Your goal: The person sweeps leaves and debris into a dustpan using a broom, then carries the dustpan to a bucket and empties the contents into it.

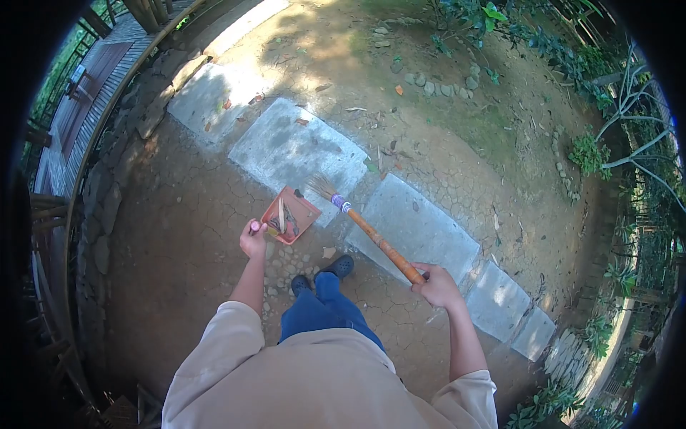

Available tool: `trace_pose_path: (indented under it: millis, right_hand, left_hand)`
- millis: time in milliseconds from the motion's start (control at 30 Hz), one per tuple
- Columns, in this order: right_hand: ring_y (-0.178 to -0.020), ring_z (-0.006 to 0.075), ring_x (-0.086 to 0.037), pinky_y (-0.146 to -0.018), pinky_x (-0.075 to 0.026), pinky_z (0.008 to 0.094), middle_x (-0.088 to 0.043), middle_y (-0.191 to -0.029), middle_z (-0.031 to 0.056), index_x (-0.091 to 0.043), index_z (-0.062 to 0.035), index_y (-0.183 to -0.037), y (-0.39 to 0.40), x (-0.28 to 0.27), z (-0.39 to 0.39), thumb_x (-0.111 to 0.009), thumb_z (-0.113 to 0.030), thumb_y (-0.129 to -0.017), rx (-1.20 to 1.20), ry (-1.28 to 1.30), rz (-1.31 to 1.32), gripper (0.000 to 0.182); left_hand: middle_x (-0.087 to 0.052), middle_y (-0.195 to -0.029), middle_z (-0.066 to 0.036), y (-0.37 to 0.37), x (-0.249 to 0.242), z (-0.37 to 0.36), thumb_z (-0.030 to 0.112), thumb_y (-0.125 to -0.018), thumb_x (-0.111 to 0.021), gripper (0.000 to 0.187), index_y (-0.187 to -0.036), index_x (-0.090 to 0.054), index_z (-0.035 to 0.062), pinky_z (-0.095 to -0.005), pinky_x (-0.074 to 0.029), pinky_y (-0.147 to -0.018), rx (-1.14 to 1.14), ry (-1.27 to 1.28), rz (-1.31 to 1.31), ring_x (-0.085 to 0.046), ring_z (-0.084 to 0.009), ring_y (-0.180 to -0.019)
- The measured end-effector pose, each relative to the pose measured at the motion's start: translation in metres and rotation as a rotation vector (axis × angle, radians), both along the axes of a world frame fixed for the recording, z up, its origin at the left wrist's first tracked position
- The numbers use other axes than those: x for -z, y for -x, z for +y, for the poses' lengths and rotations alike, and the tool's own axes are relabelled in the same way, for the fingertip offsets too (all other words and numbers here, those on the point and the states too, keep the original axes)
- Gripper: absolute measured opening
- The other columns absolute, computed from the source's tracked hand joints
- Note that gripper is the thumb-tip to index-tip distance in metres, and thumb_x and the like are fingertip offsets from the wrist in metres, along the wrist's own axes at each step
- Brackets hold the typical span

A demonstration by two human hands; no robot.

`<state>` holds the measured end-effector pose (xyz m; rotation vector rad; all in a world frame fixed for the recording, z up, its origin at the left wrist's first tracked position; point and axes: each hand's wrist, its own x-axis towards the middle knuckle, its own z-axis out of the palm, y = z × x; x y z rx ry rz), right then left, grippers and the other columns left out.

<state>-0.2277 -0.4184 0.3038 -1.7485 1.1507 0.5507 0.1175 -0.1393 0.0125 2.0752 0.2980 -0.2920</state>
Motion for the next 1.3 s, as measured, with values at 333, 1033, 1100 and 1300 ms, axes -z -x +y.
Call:
trace_pose_path:
  millis: [333,1033,1100,1300]
  right_hand:
    - [-0.085,0.0319,-0.070,-0.084,-0.055,0.0412,-0.072,-0.084,0.0174,-0.063,-0.0141,-0.130,-0.097,0.052,-0.056,-0.071,-0.020,-0.072,-0.447,0.406,0.067,0.059]
    - [-0.098,0.0345,-0.068,-0.089,-0.052,0.0418,-0.071,-0.101,0.0192,-0.061,-0.0095,-0.131,-0.066,-0.038,-0.071,-0.074,-0.021,-0.072,-0.575,0.316,0.116,0.061]
    - [-0.100,0.0357,-0.067,-0.089,-0.052,0.0432,-0.071,-0.102,0.0192,-0.061,-0.0099,-0.131,-0.068,-0.030,-0.063,-0.071,-0.020,-0.074,-0.598,0.372,0.152,0.058]
    - [-0.101,0.0366,-0.066,-0.089,-0.052,0.0447,-0.070,-0.102,0.0196,-0.062,-0.0120,-0.129,-0.057,0.019,-0.040,-0.064,-0.017,-0.077,-0.636,0.357,0.158,0.052]
  left_hand:
    - [-0.072,-0.110,-0.009,0.001,-0.008,-0.010,0.006,-0.076,-0.082,0.046,-0.120,-0.068,0.0075,-0.0307,-0.053,-0.088,0.034,0.118,0.043,-0.068,-0.0192,-0.100]
    - [-0.071,-0.104,-0.009,0.017,0.001,-0.013,0.007,-0.080,-0.079,0.040,-0.117,-0.066,0.0045,-0.0315,-0.053,-0.083,0.143,-0.048,-0.019,-0.068,-0.0165,-0.094]
    - [-0.071,-0.103,-0.009,0.019,-0.006,-0.016,0.007,-0.080,-0.078,0.039,-0.117,-0.066,0.0040,-0.0315,-0.053,-0.083,0.177,-0.043,-0.036,-0.068,-0.0161,-0.095]
    - [-0.072,-0.103,-0.008,0.030,-0.008,-0.022,0.006,-0.080,-0.079,0.039,-0.117,-0.066,0.0018,-0.0295,-0.054,-0.082,0.206,0.002,-0.028,-0.069,-0.0154,-0.093]
